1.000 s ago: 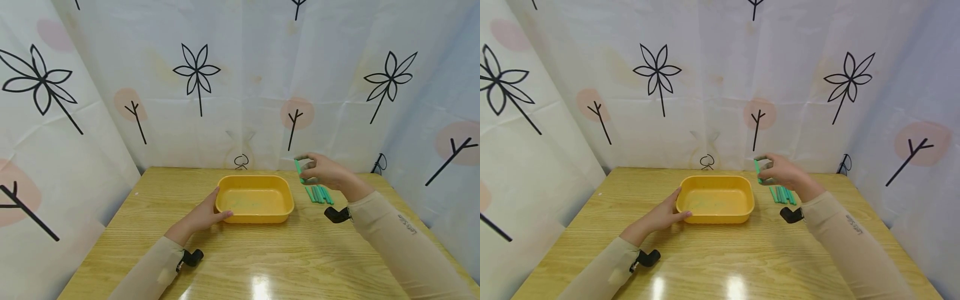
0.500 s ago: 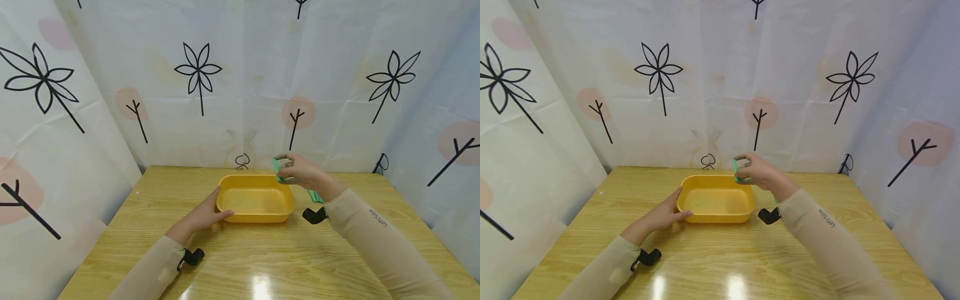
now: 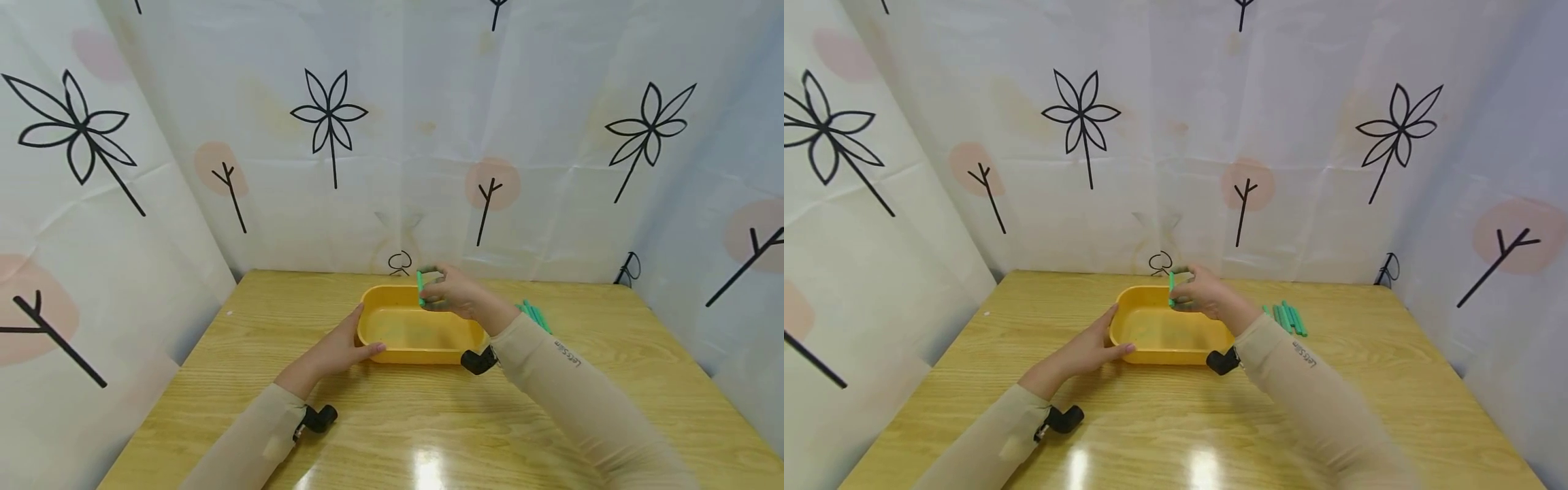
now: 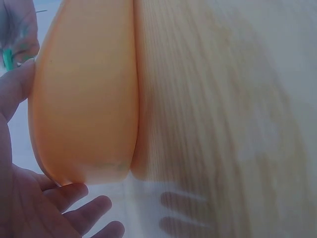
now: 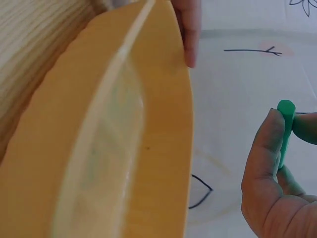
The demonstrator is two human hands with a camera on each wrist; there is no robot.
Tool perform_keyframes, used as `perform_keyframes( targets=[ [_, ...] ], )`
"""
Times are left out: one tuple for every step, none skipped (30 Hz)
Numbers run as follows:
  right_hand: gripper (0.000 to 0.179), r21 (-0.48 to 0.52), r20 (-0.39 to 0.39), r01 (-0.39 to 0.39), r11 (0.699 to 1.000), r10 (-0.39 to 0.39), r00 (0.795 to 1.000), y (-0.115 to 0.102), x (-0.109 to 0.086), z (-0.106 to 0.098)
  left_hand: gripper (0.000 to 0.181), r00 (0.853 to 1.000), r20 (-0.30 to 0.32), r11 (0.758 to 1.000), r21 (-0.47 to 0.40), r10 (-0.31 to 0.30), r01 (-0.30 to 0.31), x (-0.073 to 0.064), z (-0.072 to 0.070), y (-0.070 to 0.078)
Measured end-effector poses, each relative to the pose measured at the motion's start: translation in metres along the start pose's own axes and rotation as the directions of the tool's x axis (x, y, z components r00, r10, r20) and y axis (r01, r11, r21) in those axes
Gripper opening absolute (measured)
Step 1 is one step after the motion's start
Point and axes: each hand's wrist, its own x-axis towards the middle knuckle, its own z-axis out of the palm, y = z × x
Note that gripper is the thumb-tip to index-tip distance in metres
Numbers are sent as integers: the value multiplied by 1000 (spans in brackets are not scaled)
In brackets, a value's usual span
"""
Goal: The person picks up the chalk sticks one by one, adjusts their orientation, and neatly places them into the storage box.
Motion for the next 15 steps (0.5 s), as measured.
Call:
perform_keyframes(
  targets=[
    [67, 4, -3, -7, 1000, 7, 1000, 2, 2, 3, 107, 1000, 1, 1000, -3, -1, 1, 0, 0, 0],
    [67, 7, -7, -14, 1000, 14, 1000, 4, 5, 6, 106, 1000, -1, 1000, -8, 2, -2, 0, 0, 0],
    [67, 8, -10, -22, 1000, 22, 1000, 6, 7, 9, 106, 1000, -2, 1000, -11, 5, -5, 0, 0, 0],
    [67, 8, -14, -32, 999, 32, 999, 8, 10, 12, 106, 1000, -3, 1000, -10, 6, -6, 0, 0, 0],
    [67, 10, -18, -40, 999, 40, 999, 10, 12, 15, 106, 1000, -3, 1000, -10, 8, -8, 0, 0, 0],
    [67, 12, -21, -48, 999, 48, 999, 12, 14, 17, 106, 1000, -3, 1000, -11, 10, -10, 0, 0, 0],
    [67, 12, -20, -53, 999, 53, 998, 15, 17, 20, 106, 1000, -4, 1000, -13, 12, -12, 0, 0, 0],
    [67, 11, -21, -59, 998, 60, 998, 17, 19, 22, 106, 1000, -4, 1000, -13, 13, -13, -1, 0, 1],
    [66, 9, -21, -66, 998, 66, 998, 20, 21, 24, 106, 1000, -2, 1000, -11, 11, -11, -1, 0, 1],
    [67, 7, -21, -72, 997, 72, 997, 22, 23, 26, 106, 1000, -1, 1000, -12, 10, -10, -2, 0, 1],
    [66, 6, -18, -78, 997, 78, 997, 25, 25, 27, 106, 1000, 0, 1000, -11, 10, -10, -1, 0, 1],
    [67, 1, -17, -83, 997, 83, 996, 27, 27, 29, 106, 1000, 0, 1000, -10, 10, -10, -2, 0, 1],
    [66, -2, -17, -89, 996, 88, 996, 30, 29, 30, 106, 1000, 1, 1000, -8, 9, -9, -2, 0, 2],
    [66, -6, -18, -95, 995, 95, 995, 32, 30, 32, 106, 1000, 1, 1000, -4, 7, -7, -2, -1, 2],
    [66, -10, -17, -102, 995, 102, 995, 34, 32, 33, 106, 1000, 1, 1000, -4, 8, -8, -2, -1, 2]
  ],
)
